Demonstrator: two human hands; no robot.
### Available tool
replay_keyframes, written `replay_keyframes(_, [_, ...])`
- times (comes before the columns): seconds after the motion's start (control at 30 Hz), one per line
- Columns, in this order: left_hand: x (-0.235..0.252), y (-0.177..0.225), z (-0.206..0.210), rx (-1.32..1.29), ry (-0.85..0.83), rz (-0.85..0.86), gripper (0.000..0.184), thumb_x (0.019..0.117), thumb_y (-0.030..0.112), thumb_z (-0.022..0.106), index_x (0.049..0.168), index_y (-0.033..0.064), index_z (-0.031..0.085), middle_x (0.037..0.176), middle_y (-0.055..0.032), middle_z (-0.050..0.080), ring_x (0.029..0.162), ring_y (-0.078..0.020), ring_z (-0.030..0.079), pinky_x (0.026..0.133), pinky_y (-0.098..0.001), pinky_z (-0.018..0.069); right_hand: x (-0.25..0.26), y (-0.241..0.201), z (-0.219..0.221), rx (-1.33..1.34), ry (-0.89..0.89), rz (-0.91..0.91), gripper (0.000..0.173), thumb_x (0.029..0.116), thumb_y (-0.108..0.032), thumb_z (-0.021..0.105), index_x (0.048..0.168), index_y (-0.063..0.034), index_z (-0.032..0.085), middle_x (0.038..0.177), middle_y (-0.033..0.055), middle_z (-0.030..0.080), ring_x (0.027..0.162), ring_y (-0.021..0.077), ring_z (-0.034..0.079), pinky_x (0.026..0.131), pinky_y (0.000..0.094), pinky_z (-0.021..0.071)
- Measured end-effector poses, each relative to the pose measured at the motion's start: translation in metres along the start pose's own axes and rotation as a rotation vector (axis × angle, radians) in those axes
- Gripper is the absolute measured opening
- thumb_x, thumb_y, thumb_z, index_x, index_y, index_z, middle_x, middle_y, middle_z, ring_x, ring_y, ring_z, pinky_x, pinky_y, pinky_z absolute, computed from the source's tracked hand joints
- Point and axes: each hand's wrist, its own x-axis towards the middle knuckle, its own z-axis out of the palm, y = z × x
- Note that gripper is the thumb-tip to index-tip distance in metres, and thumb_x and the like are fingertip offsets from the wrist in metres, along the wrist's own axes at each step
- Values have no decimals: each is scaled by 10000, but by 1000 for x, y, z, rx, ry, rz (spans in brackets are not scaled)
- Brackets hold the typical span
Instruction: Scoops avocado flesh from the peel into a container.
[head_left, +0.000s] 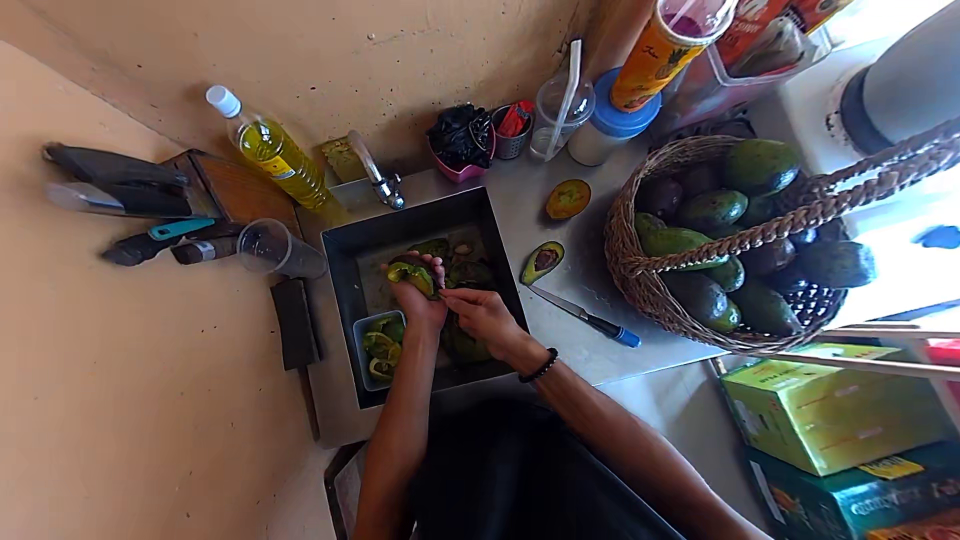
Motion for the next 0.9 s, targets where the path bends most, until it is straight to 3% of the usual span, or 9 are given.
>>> replay_keyframes(0.13, [2,10,-13,-11,-37,30,696,1014,710,95,1123,226,584,943,1,670,812,-117,681,696,-240,581,3,4,-2,118,-75,67,252,1048,-151,585,1249,-76,717,591,-61,413,449,13,306,418,177,269])
replay_keyframes(0.3, [6,38,-39,-17,-95,64,751,1003,720,77,1137,222,622,996,-7,697,931,-157,699,838,-321,593,11,12,12,-253,-97,-207,250,1033,-144,625,1249,-100,742,756,-12,676,541,29,487,533,207,436])
replay_keyframes(0.47, [23,100,-80,301,-7,166,771,1059,608,50,1225,52,557,1047,-112,706,1012,-238,701,928,-406,578,14,21,21,-430,-161,-303,264,1035,-183,629,1270,-133,739,759,-18,686,551,28,506,543,220,450])
replay_keyframes(0.57, [25,131,-85,566,11,224,731,1092,545,99,1302,-7,529,1105,-148,701,1033,-243,695,930,-398,572,17,49,24,-865,-176,-517,303,1050,-276,562,1276,-193,746,931,46,781,765,165,720,737,418,588])
replay_keyframes(0.63, [27,139,-80,619,-33,256,691,1100,523,127,1354,-14,480,1117,-159,685,1027,-258,697,930,-408,581,22,80,27,-1212,-225,-767,347,1023,-173,507,1268,-187,752,764,122,735,680,305,716,618,507,555])
replay_keyframes(0.7, [29,135,-69,646,-55,241,650,1106,511,158,1392,6,449,1132,-163,675,1011,-269,700,904,-413,590,24,98,29,-1452,-322,-909,377,977,-44,541,1291,-145,725,689,162,680,633,370,694,556,505,537])
replay_keyframes(0.8, [31,116,-61,803,-25,215,563,1121,461,228,1439,43,430,1201,-164,647,1052,-259,680,912,-424,580,11,90,32,-1503,-305,-786,419,975,-58,523,1338,-169,698,723,166,694,668,379,700,577,506,537])
replay_keyframes(0.87, [33,98,-70,1217,-66,238,523,1129,377,279,1483,15,412,1390,-179,560,1263,-240,571,1066,-427,482,-7,66,24,-1443,-278,-486,396,1048,-190,452,1384,-200,662,850,192,737,795,421,723,673,593,548])
replay_keyframes(0.9, [36,83,-68,1486,-112,256,508,1120,353,355,1479,4,437,1438,-206,542,1339,-282,529,1118,-471,433,-16,54,9,-1392,-242,-338,392,1075,-273,427,1382,-193,657,916,192,749,869,426,727,741,623,550])
